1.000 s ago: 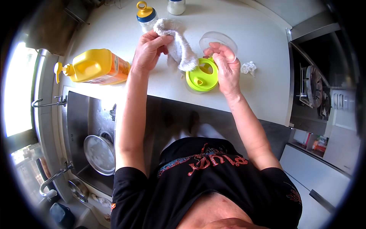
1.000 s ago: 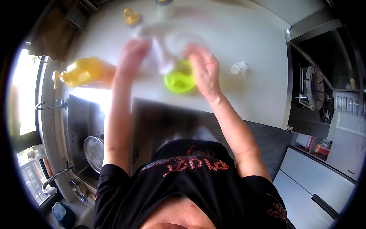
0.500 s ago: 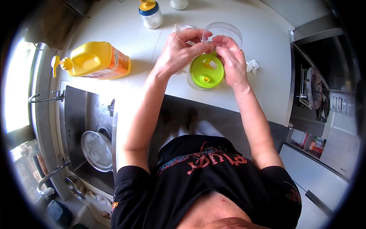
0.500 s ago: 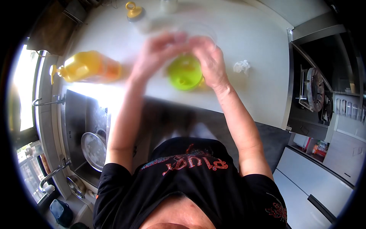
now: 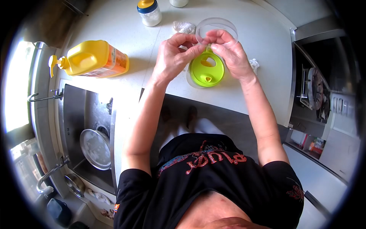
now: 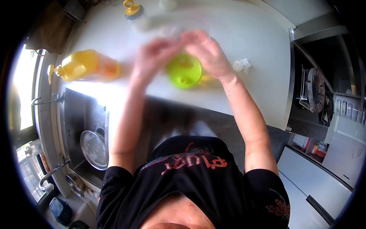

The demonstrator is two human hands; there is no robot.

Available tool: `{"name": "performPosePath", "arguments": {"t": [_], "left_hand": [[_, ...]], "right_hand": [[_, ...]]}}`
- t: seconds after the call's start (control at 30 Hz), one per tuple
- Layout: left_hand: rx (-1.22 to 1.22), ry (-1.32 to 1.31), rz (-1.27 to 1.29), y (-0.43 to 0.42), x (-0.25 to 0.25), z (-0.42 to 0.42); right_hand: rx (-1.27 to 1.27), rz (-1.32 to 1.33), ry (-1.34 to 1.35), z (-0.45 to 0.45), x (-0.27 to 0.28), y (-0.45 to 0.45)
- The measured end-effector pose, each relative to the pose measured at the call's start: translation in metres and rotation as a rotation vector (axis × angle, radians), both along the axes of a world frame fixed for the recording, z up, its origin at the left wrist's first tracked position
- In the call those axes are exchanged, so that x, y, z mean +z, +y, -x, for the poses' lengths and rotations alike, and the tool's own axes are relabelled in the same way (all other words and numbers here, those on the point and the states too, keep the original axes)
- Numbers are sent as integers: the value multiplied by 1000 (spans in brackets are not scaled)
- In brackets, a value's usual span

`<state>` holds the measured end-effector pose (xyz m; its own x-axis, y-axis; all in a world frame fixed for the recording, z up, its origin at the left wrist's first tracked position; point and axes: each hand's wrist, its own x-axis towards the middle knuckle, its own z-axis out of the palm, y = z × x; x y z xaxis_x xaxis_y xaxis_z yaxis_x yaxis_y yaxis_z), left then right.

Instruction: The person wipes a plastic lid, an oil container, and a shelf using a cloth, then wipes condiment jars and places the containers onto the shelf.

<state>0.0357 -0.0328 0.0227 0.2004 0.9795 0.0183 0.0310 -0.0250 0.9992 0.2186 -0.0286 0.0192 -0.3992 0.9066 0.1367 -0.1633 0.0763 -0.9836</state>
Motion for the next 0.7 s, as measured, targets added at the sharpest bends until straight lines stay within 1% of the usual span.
{"name": "performPosePath", "arguments": {"t": [0.03,0.13,0.17,0.23,0.27,0.33,0.4,0.5,0.57,0.6,0.67,0.7], "left_hand": [[-2,-20,14,-2,-4,0],[-58,-43,51,-4,-3,1],[-82,-46,61,-4,-1,0],[-145,-134,97,-2,0,-1],[-181,-176,115,0,0,-1],[-255,-168,164,3,7,-3],[-321,-157,200,7,13,-5],[-384,-148,207,10,13,-12],[-396,-143,178,13,9,-15],[-393,-137,185,13,8,-15],[-388,-122,197,13,7,-14],[-352,-127,184,13,5,-14]], "right_hand": [[47,-37,-41,-5,3,1],[267,-6,12,-32,10,12],[203,37,-56,-39,6,21],[71,122,-189,-48,-15,48],[46,30,-258,-45,-32,63],[198,20,-290,-25,-84,104],[251,-53,-384,8,-73,101],[354,-233,-458,14,-69,106],[339,-226,-485,11,-67,108],[286,-144,-495,9,-59,102],[152,-111,-546,-2,-59,103],[71,-160,-589,-16,-70,110]]}}
